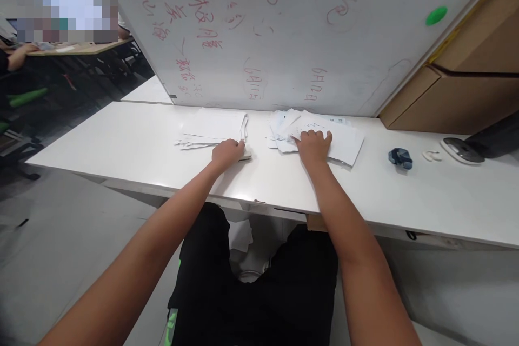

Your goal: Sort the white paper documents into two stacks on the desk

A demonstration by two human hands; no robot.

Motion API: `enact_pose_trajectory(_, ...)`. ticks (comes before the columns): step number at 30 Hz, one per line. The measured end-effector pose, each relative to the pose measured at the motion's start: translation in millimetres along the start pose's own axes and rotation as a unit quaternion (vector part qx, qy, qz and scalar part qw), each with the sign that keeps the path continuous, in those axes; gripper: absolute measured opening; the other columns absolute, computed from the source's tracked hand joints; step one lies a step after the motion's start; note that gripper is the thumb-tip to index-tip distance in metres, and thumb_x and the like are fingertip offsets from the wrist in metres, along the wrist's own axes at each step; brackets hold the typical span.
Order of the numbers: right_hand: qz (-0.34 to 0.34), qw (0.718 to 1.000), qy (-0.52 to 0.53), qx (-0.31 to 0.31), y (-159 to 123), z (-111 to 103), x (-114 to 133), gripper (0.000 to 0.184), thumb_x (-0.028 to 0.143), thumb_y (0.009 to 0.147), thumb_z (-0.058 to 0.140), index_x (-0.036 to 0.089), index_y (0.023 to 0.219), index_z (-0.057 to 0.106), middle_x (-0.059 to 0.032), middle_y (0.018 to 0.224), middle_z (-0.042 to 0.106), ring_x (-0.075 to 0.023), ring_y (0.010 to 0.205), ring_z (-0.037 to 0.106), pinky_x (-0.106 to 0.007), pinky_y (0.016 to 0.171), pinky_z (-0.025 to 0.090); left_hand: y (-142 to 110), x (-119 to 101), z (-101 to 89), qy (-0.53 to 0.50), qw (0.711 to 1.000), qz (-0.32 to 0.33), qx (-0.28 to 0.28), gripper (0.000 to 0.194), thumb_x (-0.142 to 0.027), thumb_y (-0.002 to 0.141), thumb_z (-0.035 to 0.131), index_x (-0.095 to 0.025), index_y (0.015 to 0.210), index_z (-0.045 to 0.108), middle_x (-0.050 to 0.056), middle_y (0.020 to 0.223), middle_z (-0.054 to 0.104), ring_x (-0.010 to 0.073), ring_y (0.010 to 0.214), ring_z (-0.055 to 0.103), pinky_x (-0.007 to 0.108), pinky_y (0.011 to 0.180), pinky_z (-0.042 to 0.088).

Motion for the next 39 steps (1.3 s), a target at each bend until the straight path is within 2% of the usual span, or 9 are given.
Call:
enact_pose_trajectory(4,0.006,1.0,0.019,0.013,1,-4,-3,0.054,0.055,0.094,0.029,0.015,0.106,0.063,-0.0122,0.106,0.062,-0.0248,0.093,0.052,-0.037,0.081,0.029,0,1,0.5,-0.004,1.0,0.0,0.004,0.047,-0.046,0.092,0.029,-0.017,0.082,0.065,0.012,0.088,0.069,0.0251,0.079,0.062,0.034,0.068,0.044)
enact_pose_trajectory(9,0.008,0.999,0.019,0.048,4,-9,-1,0.058,0.057,0.093,0.027,0.014,0.107,0.063,-0.0135,0.102,0.062,-0.0244,0.088,0.054,-0.032,0.068,0.029,0,1,1.0,-0.005,1.0,-0.002,0.004,0.049,-0.049,0.092,0.029,-0.017,0.083,0.065,0.012,0.088,0.069,0.0254,0.081,0.062,0.034,0.07,0.044)
enact_pose_trajectory(22,-0.006,0.994,-0.014,0.109,9,-16,5,0.055,0.052,0.095,0.025,0.012,0.105,0.062,-0.0157,0.098,0.062,-0.024,0.083,0.059,-0.03,0.064,0.033,1,2,2.7,-0.008,1.0,0.002,-0.004,0.048,-0.046,0.092,0.029,-0.017,0.086,0.066,0.012,0.092,0.069,0.0262,0.084,0.062,0.034,0.072,0.044)
enact_pose_trajectory(28,-0.006,0.996,-0.016,0.091,6,-16,4,0.055,0.051,0.096,0.024,0.014,0.104,0.064,-0.015,0.1,0.061,-0.0233,0.082,0.058,-0.03,0.063,0.032,2,3,4.0,-0.014,1.0,0.001,-0.001,0.048,-0.047,0.092,0.03,-0.017,0.092,0.066,0.013,0.095,0.069,0.0265,0.087,0.062,0.034,0.074,0.044)
enact_pose_trajectory(33,-0.014,0.996,-0.024,0.08,6,-14,3,0.054,0.049,0.096,0.024,0.014,0.102,0.064,-0.0145,0.099,0.062,-0.0227,0.079,0.059,-0.029,0.06,0.031,2,3,4.6,-0.014,1.0,0.001,-0.004,0.047,-0.047,0.092,0.03,-0.017,0.089,0.066,0.013,0.094,0.069,0.0269,0.087,0.062,0.034,0.074,0.044)
enact_pose_trajectory(39,-0.032,0.996,-0.045,0.072,5,-8,6,0.044,0.032,0.097,0.022,0.01,0.106,0.059,-0.0171,0.097,0.061,-0.0245,0.078,0.061,-0.03,0.06,0.032,3,4,4.8,-0.017,1.0,0.005,-0.003,0.047,-0.046,0.092,0.029,-0.016,0.089,0.066,0.012,0.093,0.069,0.0266,0.086,0.063,0.035,0.073,0.044)
Point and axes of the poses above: each hand's wrist, its own y-axis towards the middle knuckle, its own z-axis out of the palm, x = y × z, the point moved 2 cm from there along y, towards the middle knuckle
